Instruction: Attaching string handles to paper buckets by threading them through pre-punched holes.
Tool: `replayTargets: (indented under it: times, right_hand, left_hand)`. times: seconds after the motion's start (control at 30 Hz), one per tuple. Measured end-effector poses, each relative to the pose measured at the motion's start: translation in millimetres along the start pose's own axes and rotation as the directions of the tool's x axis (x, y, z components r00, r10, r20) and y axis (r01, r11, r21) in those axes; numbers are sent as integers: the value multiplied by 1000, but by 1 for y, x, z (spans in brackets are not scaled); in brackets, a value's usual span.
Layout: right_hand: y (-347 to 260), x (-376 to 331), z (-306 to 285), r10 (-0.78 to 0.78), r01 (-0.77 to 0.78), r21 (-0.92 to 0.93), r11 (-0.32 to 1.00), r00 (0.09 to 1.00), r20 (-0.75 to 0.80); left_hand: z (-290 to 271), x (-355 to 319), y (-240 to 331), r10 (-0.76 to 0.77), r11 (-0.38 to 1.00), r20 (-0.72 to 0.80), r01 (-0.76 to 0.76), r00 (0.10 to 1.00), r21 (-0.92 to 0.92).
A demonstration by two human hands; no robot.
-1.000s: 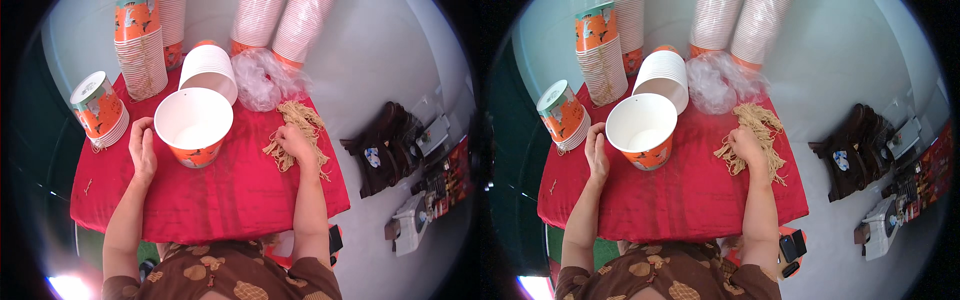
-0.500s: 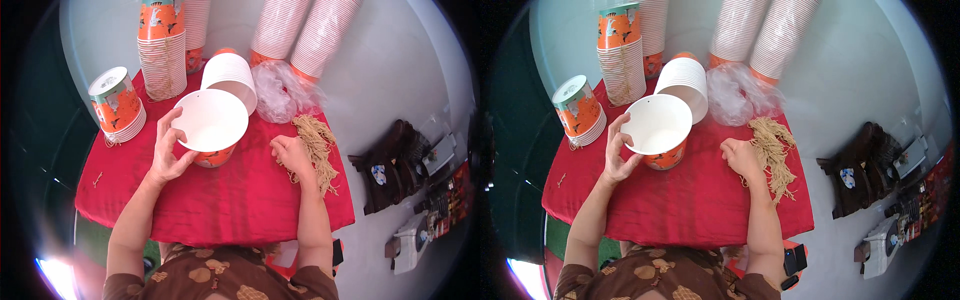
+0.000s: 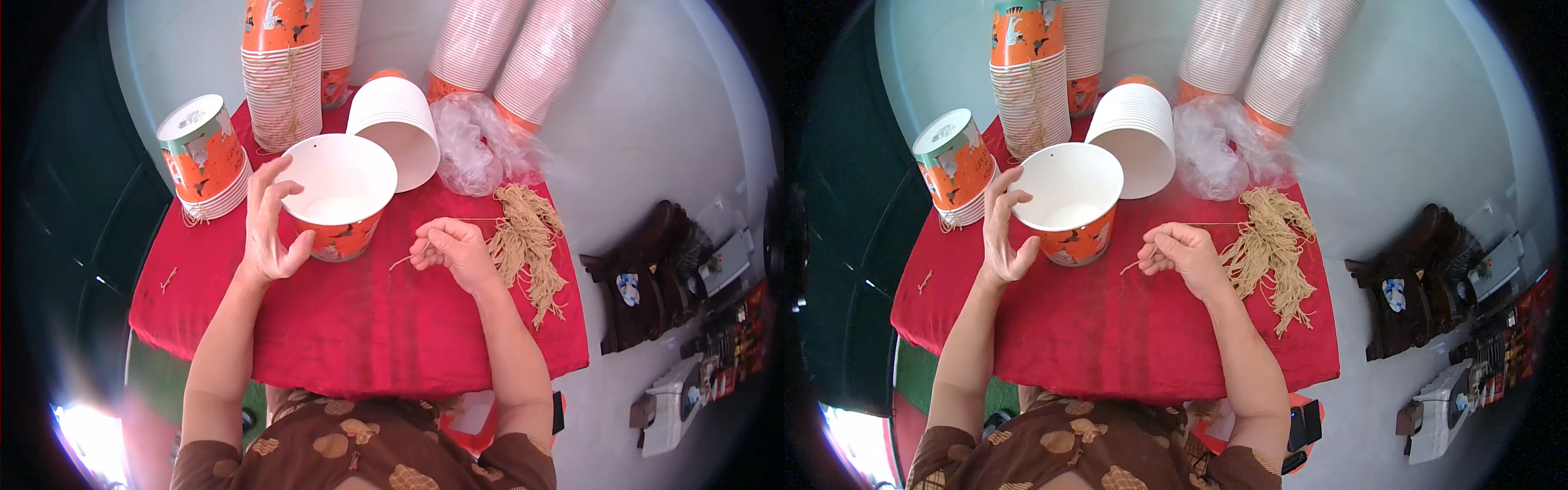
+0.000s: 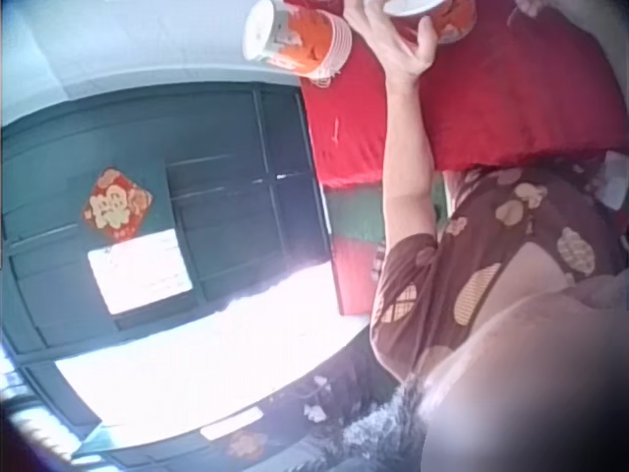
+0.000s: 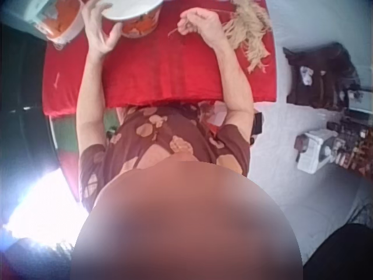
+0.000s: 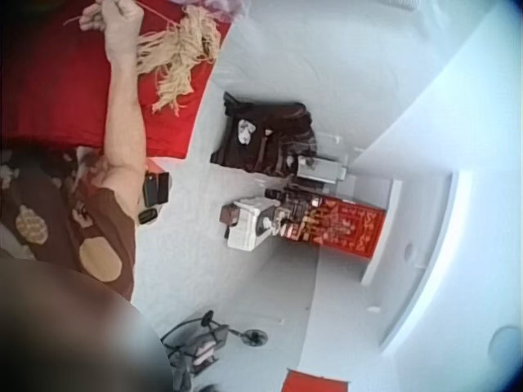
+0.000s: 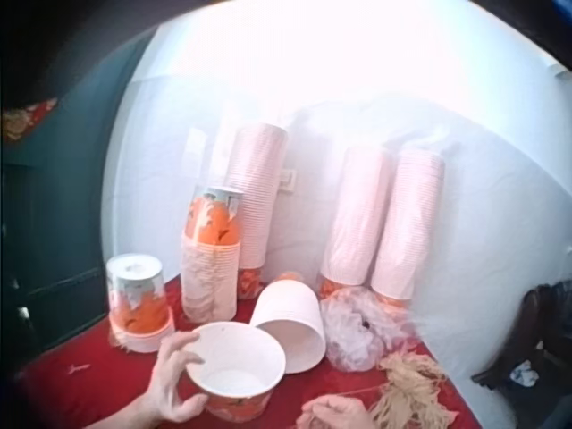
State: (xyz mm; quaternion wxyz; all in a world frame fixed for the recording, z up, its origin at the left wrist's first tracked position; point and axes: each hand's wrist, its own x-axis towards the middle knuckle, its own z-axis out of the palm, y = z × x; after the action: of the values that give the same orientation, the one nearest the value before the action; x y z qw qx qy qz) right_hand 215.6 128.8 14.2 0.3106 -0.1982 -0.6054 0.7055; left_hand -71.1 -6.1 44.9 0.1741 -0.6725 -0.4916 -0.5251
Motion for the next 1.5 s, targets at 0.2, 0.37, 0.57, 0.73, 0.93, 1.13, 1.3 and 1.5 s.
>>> replayTargets:
  times: [0.2,0.37,0.57,0.73,0.93,1.13,1.3,1.5]
  right_hand:
    - [-1,3,7,-42,37,256,966,999,15]
    - [-5,-2,12,-41,36,308,951,999,9]
    - [-4,-1,12,-42,29,320,947,999,35]
    - [-1,-1,15,-27,6,316,949,998,62]
    - [-8,-2,19,98,-96,189,977,995,2]
    - [0,-5,35,-460,216,-713,667,872,-166]
    - [2,-12,55,-109,130,-544,829,992,70]
    - [15,-9,50,-109,166,-593,788,985,131]
  left_hand:
    - [1,-8,35,228,974,-106,-227,968,21]
    - [30,-21,59,199,978,224,-178,954,-108]
    - [48,-35,63,-38,994,349,72,936,-82]
    - [58,-39,60,-76,979,342,135,937,-153]
    - [51,-38,57,-123,977,375,179,919,-116]
    - [51,-39,53,-174,977,425,210,889,-40]
    - [49,-37,56,-139,980,419,186,897,-75]
    - [47,-34,58,-206,935,432,306,878,-177]
